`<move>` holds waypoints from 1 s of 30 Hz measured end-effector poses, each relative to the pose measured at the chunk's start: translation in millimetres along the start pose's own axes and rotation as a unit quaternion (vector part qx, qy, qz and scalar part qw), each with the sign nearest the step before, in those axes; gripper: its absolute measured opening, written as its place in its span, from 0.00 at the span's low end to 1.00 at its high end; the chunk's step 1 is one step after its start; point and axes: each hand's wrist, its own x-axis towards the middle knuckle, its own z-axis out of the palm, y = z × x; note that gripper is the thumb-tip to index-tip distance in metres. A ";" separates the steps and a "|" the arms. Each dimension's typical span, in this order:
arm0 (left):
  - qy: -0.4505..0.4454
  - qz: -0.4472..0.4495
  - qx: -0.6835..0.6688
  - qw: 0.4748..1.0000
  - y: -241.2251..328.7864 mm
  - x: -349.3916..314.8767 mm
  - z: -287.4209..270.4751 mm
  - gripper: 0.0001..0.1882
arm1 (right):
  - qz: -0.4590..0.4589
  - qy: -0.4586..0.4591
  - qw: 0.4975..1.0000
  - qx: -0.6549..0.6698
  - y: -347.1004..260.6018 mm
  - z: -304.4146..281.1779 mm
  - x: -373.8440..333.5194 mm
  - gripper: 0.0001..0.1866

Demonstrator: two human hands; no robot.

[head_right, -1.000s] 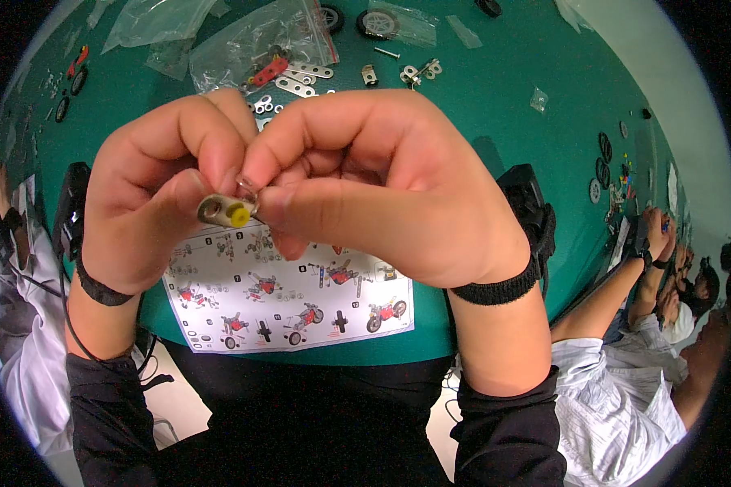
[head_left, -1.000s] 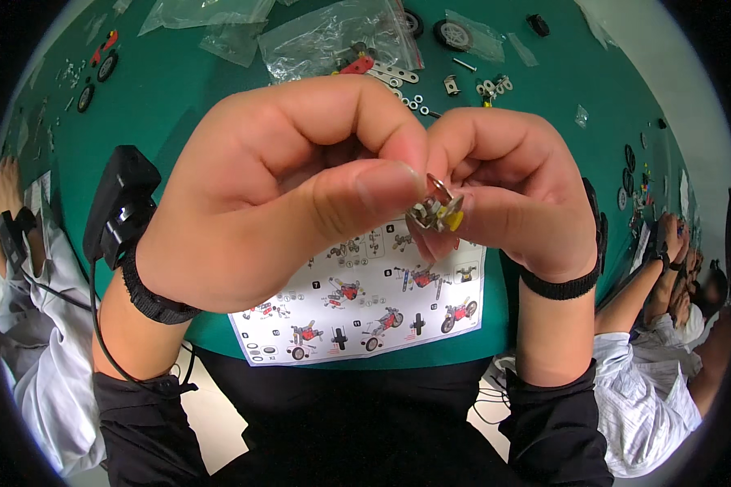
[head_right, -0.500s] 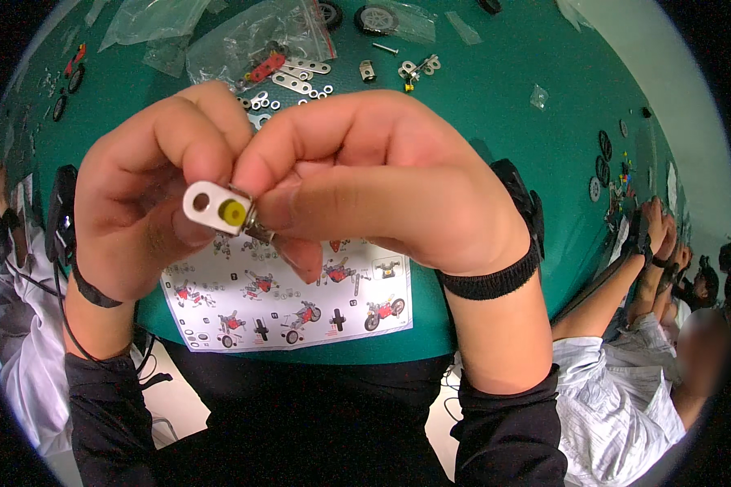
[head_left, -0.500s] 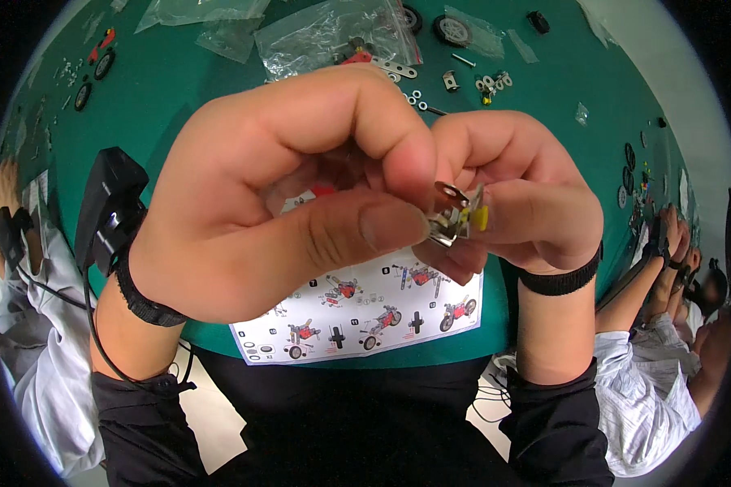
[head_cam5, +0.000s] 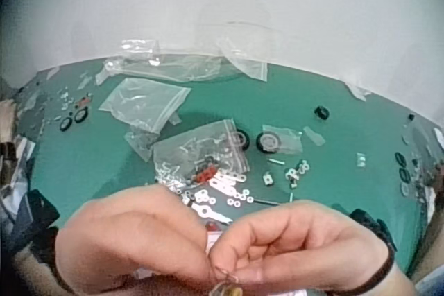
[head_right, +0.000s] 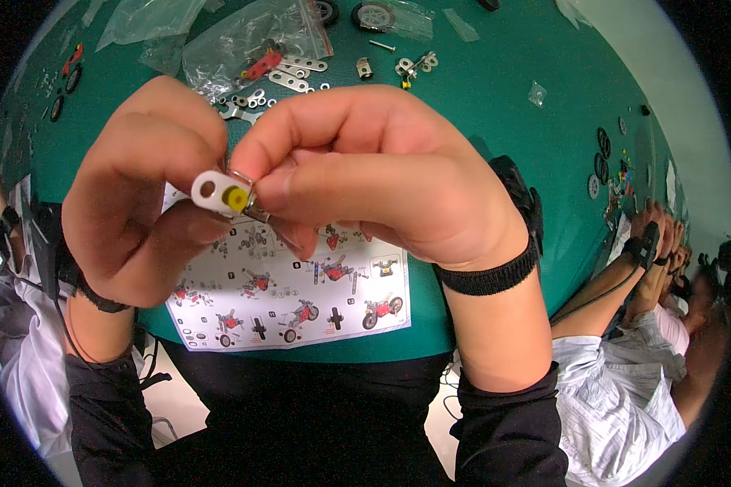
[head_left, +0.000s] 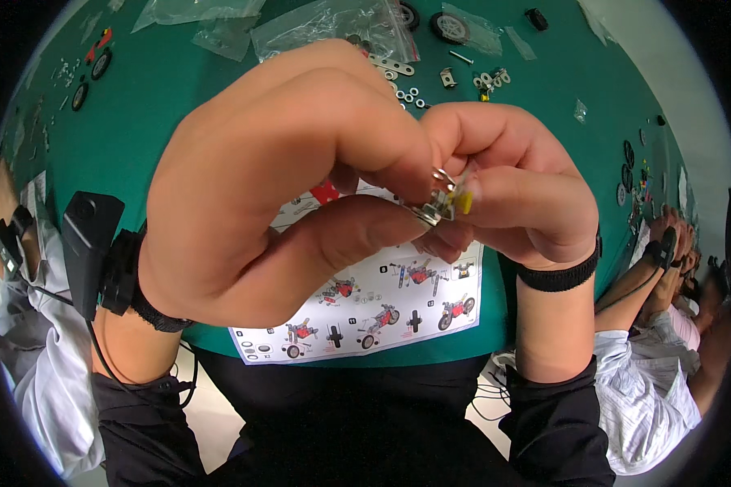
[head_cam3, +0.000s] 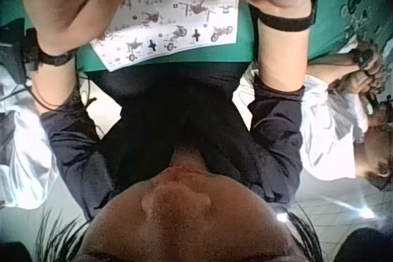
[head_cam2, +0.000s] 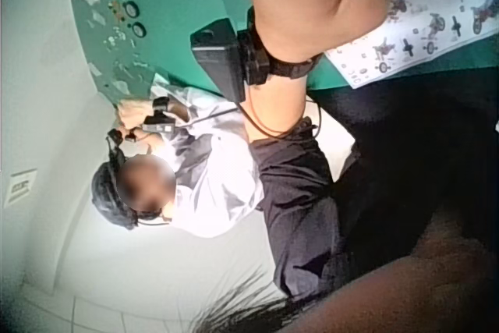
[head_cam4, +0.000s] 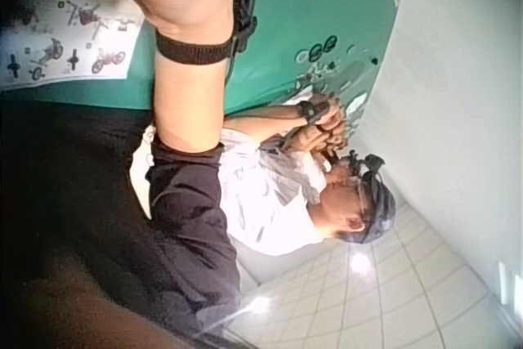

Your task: The person assembles a toy motorcycle by joining metal plates and brackets with screws and nuts. They refer to the instruction manual, pick up a red metal plate, and insert a screw through the plate and a metal bracket.

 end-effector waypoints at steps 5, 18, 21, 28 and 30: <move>0.008 0.035 0.057 0.998 -5.0 0.2 0.2 0.14 | 0.009 -0.003 0.999 -0.035 -1.9 -5.1 0.9 0.13; -0.005 0.055 0.090 0.994 -2.2 -0.3 -0.2 0.14 | -0.006 0.003 0.996 -0.093 -4.6 -6.2 -2.3 0.08; -0.001 0.058 0.101 0.993 -0.8 0.2 1.2 0.14 | -0.011 0.011 0.996 -0.090 -4.0 -5.0 -2.7 0.09; -0.011 0.030 0.076 0.997 1.4 0.5 -0.9 0.12 | 0.013 0.000 0.997 -0.074 -3.6 -4.9 -3.2 0.09; -0.011 0.021 0.067 0.997 2.6 0.4 -1.9 0.11 | 0.012 -0.001 0.999 -0.048 -1.8 -4.6 -2.1 0.10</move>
